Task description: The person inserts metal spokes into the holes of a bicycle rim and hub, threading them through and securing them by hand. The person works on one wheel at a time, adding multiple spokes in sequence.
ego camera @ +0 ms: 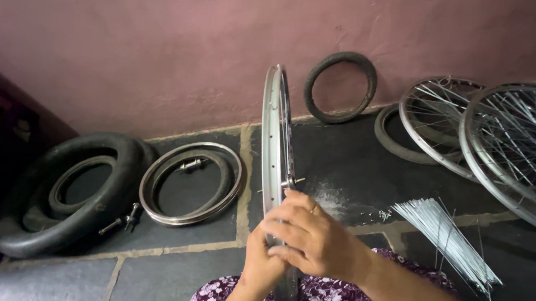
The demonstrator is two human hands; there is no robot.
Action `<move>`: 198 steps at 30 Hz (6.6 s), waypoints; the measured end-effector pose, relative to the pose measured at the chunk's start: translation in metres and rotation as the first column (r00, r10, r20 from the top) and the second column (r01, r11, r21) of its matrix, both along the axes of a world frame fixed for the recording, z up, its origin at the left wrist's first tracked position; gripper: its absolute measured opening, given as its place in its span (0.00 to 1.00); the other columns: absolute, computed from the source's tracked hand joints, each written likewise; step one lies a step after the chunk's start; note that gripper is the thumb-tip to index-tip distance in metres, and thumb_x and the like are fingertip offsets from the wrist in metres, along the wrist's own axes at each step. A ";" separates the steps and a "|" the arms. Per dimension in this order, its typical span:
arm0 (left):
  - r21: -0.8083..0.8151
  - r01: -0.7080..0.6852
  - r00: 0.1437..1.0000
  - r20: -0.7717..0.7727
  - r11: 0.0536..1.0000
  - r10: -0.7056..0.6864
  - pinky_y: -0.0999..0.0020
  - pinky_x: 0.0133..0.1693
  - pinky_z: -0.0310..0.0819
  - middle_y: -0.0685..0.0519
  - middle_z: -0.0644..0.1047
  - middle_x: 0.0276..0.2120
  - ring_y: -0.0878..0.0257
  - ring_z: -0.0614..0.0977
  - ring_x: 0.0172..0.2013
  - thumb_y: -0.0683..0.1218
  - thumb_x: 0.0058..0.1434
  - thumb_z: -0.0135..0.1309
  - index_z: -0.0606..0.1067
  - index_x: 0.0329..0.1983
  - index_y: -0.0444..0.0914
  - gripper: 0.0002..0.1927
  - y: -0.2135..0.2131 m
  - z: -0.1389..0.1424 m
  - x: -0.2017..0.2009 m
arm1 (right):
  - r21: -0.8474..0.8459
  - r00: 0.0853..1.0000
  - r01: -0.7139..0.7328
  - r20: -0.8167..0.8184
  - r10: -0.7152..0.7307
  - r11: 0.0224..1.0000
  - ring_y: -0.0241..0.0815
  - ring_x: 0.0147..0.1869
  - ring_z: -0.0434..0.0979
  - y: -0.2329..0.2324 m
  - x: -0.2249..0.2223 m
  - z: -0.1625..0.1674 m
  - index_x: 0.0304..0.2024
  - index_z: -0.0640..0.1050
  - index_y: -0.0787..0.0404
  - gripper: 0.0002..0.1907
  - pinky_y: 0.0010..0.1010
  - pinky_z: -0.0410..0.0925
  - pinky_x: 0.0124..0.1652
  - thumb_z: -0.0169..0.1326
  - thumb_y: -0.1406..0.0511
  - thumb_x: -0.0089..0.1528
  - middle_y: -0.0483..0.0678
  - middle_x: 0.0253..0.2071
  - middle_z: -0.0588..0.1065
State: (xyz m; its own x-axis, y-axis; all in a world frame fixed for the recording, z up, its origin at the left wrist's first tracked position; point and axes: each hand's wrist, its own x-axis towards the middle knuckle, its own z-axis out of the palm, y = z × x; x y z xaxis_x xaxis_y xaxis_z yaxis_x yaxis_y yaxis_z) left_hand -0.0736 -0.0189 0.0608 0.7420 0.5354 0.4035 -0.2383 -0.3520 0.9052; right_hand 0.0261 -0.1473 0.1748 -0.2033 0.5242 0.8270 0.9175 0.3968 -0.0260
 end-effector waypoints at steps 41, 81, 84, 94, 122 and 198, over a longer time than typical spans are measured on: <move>-0.002 0.004 0.996 -0.084 1.000 -0.004 0.68 0.37 0.79 0.51 0.82 0.31 0.65 0.81 0.34 0.42 0.50 0.62 0.76 0.41 0.33 0.15 -0.012 -0.006 0.002 | 0.021 0.951 0.011 -0.309 -0.004 1.000 0.44 0.44 0.76 -0.013 0.000 -0.033 0.37 0.80 0.62 0.11 0.33 0.71 0.44 0.67 0.72 0.53 0.45 0.41 0.77; 0.250 -0.251 0.965 0.139 0.935 0.222 0.65 0.54 0.71 0.47 0.74 0.51 0.61 0.77 0.51 0.39 0.48 0.62 0.66 0.62 0.32 0.36 0.038 0.013 0.063 | -0.521 0.470 0.375 -0.607 -0.641 0.767 0.54 0.29 0.76 0.072 0.070 -0.211 0.32 0.77 0.62 0.15 0.43 0.68 0.29 0.52 0.59 0.68 0.52 0.25 0.76; 0.044 -0.119 0.980 0.165 0.992 0.110 0.65 0.54 0.73 0.48 0.75 0.50 0.62 0.79 0.51 0.36 0.49 0.57 0.71 0.57 0.34 0.29 0.011 -0.032 0.045 | -0.367 -0.054 -0.119 -0.925 -0.375 0.922 0.39 0.20 0.69 0.065 0.069 -0.204 0.37 0.79 0.62 0.11 0.31 0.65 0.22 0.50 0.63 0.67 0.47 0.21 0.72; -0.032 -0.048 0.999 0.024 0.998 0.049 0.71 0.37 0.75 0.53 0.79 0.34 0.68 0.79 0.34 0.33 0.54 0.55 0.72 0.43 0.36 0.14 -0.019 -0.009 0.025 | -0.152 -0.369 -0.384 -0.879 -0.302 0.911 0.32 0.19 0.66 0.020 0.061 -0.186 0.33 0.72 0.59 0.09 0.22 0.56 0.19 0.52 0.62 0.66 0.43 0.20 0.70; 0.067 -0.079 0.994 0.082 0.995 0.074 0.69 0.46 0.76 0.49 0.83 0.40 0.64 0.84 0.42 0.37 0.55 0.60 0.76 0.44 0.34 0.13 -0.049 0.034 0.007 | 0.325 -0.754 -0.307 -0.657 -0.021 0.895 0.29 0.30 0.69 0.046 0.088 -0.182 0.37 0.75 0.64 0.09 0.14 0.65 0.27 0.53 0.64 0.67 0.44 0.31 0.71; 0.049 0.037 0.978 -0.209 0.998 -0.026 0.64 0.39 0.75 0.51 0.76 0.30 0.60 0.79 0.32 0.36 0.46 0.55 0.75 0.37 0.34 0.13 -0.004 0.015 0.043 | -0.430 0.177 0.408 -0.828 -0.532 0.805 0.35 0.39 0.83 -0.048 0.209 -0.239 0.51 0.81 0.67 0.12 0.25 0.75 0.44 0.53 0.72 0.66 0.50 0.37 0.83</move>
